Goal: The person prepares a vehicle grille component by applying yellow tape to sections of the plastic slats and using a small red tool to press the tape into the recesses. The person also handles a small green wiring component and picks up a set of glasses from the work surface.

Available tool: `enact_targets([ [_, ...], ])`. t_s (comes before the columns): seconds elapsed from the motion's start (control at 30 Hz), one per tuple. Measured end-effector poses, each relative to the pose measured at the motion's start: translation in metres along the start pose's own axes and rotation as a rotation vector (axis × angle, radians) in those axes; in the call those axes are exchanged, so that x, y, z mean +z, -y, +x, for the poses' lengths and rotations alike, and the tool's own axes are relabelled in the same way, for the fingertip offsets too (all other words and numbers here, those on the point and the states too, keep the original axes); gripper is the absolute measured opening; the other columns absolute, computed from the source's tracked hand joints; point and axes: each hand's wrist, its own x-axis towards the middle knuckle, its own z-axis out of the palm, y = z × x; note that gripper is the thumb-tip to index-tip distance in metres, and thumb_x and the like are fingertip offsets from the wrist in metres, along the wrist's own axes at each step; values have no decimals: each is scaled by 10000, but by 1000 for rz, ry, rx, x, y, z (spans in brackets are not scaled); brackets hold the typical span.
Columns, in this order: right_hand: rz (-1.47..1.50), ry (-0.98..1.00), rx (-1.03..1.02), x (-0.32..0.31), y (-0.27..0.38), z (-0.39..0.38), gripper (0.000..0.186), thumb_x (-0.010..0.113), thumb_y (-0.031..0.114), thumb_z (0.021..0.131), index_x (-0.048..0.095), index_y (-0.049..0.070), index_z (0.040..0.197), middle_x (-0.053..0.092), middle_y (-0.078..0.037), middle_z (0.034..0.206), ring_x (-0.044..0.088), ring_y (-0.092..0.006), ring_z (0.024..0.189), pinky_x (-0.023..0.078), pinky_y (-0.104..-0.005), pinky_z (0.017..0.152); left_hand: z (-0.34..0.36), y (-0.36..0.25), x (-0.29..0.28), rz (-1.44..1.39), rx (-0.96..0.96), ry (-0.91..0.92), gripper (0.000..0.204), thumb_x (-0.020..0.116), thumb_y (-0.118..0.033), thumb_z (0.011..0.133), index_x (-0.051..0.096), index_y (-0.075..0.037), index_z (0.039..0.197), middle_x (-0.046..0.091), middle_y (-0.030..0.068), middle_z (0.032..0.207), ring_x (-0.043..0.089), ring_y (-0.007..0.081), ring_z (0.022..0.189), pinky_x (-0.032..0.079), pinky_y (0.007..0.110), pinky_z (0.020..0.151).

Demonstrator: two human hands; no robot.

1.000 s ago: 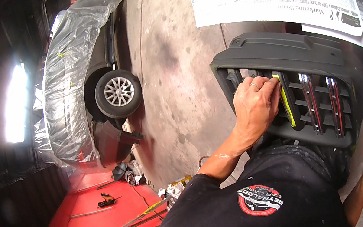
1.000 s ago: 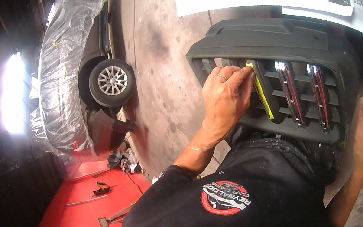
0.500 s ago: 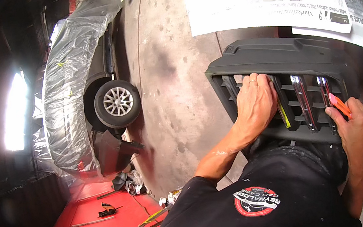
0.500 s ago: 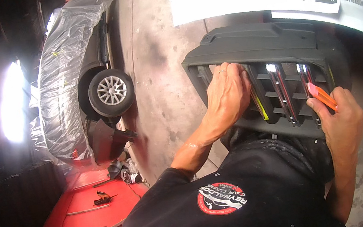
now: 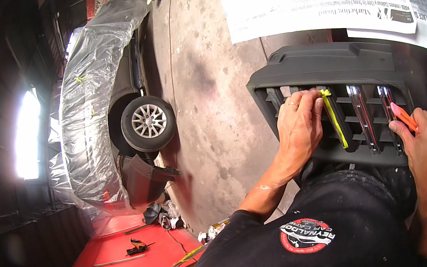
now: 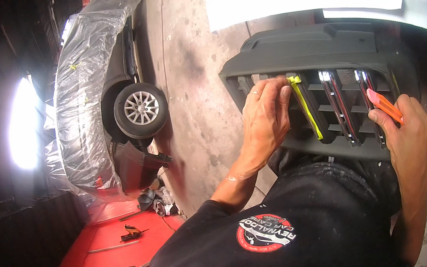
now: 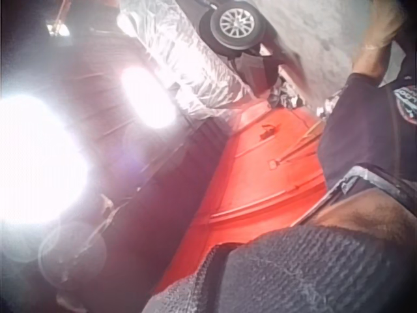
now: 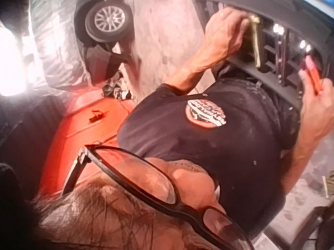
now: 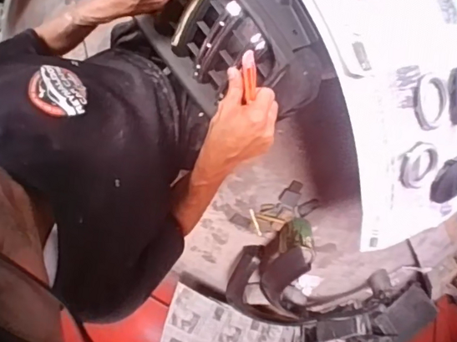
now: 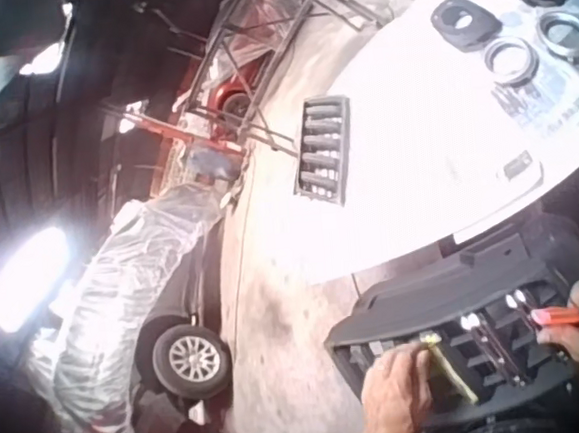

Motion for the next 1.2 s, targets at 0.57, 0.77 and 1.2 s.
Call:
enact_targets([
  [0.57,-83,9,-170,18,22,15,308,810,171,753,543,27,805,596,-134,775,589,-378,683,443,-463,592,-3,-7,10,-82,63,-22,58,662,-46,876,645,-57,931,626,92,879,571,298,827,431,400,766],
  [0.77,-79,46,-118,12,21,17,356,803,225,769,522,8,787,590,-143,745,574,-385,680,424,-460,590,-24,-24,-35,-296,138,219,97,689,-29,840,617,-62,896,625,72,885,575,274,814,441,364,771],
  [1.2,-48,32,-131,20,12,11,385,785,234,787,488,-11,806,559,-159,750,536,-399,686,400,-460,604,-35,1,-90,-1153,307,451,150,671,-126,881,633,-76,745,563,45,732,522,249,709,409,404,720],
])
